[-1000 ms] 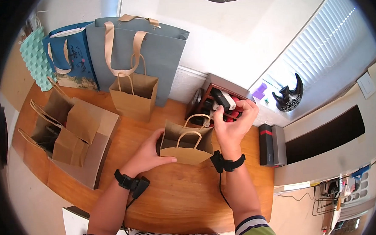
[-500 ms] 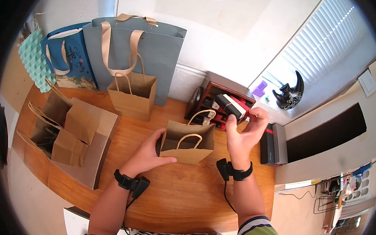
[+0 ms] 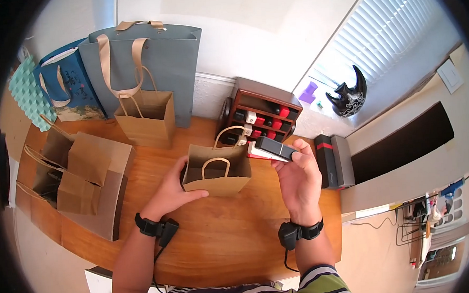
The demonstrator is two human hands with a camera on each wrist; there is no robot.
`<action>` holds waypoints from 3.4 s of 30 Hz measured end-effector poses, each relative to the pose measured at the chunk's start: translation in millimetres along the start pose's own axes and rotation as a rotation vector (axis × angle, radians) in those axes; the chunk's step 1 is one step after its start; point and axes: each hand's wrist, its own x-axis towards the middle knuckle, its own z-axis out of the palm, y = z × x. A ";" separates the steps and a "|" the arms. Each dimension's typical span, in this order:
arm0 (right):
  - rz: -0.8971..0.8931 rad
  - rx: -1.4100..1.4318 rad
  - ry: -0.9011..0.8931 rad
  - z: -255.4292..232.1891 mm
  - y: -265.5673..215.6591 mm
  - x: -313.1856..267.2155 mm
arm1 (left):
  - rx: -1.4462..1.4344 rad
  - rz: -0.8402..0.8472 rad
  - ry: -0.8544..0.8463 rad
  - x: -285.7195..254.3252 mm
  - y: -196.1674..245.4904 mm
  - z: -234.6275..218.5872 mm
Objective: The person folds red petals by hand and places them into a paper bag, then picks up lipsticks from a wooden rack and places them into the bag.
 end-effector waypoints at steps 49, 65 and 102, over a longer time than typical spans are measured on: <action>-0.606 -1.083 -0.433 -59.7 30.1 -54.0 | 0.438 0.162 -0.074 8.3 81.7 5.0; -0.611 -1.057 -0.527 -43.5 26.6 -53.3 | 0.332 0.123 -0.055 -1.3 70.6 -11.2; -0.641 -0.714 0.129 -61.9 23.1 -9.7 | -0.145 -0.117 -0.098 -19.6 45.8 -42.4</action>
